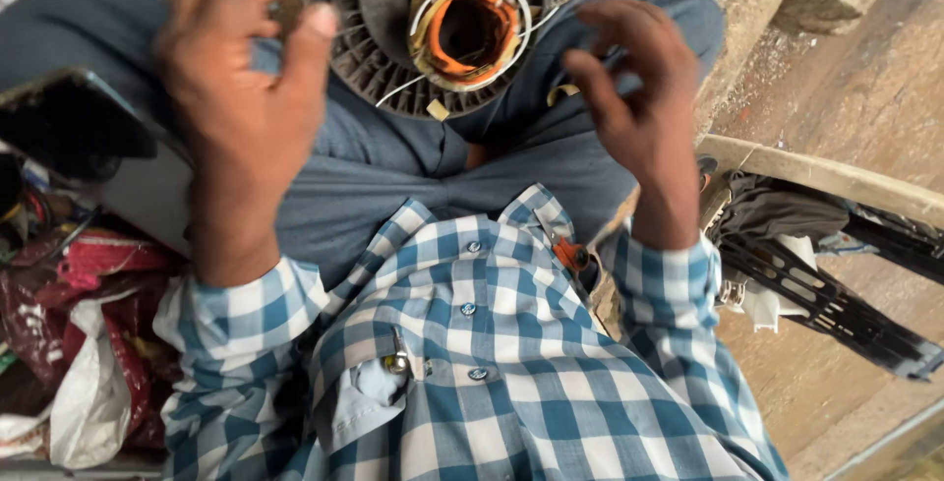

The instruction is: The person sits cross-legged and works on a motor stator, stripping and twisting copper wires, then using pliers to cut and adjust the wires. The person also briefly adjusts the head-mounted camera.

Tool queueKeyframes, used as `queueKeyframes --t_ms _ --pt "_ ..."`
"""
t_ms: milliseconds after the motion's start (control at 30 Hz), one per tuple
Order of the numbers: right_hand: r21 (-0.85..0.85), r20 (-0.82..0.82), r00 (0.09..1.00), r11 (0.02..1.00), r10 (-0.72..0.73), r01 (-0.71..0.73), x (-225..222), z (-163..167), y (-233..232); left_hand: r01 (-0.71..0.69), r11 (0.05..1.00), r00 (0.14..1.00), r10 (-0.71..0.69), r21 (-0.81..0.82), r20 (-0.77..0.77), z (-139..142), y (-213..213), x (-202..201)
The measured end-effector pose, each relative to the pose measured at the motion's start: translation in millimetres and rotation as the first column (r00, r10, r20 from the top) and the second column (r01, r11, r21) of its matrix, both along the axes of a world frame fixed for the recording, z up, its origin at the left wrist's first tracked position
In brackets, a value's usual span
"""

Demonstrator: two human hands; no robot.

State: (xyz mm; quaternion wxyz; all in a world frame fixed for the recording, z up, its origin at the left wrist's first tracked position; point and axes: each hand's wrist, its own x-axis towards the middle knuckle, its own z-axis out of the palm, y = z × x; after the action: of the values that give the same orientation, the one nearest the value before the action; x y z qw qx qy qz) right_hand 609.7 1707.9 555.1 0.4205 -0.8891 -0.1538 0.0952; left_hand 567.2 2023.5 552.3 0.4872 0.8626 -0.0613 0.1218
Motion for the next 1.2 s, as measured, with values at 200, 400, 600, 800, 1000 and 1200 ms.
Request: queueKeyframes --t_ms 200,400,600,800,1000,1200 --pt "0.1 -0.123 0.986 0.99 0.11 -0.098 28.2 -31.2 5.7 0.053 0.998 0.994 -0.048 0.046 -0.1 -37.0 -47.9 21.1" --pt "-0.004 0.027 0.995 0.996 0.092 -0.092 53.3 -30.6 -30.4 0.05 0.997 0.992 -0.043 0.058 -0.12 -34.6 -52.9 31.2" --pt "0.355 -0.209 0.975 0.923 -0.075 0.147 51.6 -22.1 -64.8 0.023 0.992 0.979 -0.047 -0.121 -0.198 -37.0 -56.2 56.3" --pt "0.424 -0.204 0.965 0.874 -0.163 0.238 33.9 -31.2 -87.3 0.06 0.961 0.993 -0.084 -0.271 -0.078 -84.0 -78.0 75.5" --pt "0.382 -0.259 0.951 0.886 -0.171 0.263 -21.5 -30.5 -72.2 -0.196 0.769 0.98 0.124 -0.608 -0.158 -97.9 -65.6 56.6" --pt "0.532 -0.677 0.734 0.657 -0.049 0.535 -53.4 -64.7 -10.3 0.009 0.94 0.953 -0.111 -0.341 -0.282 -67.6 -54.4 -4.5"
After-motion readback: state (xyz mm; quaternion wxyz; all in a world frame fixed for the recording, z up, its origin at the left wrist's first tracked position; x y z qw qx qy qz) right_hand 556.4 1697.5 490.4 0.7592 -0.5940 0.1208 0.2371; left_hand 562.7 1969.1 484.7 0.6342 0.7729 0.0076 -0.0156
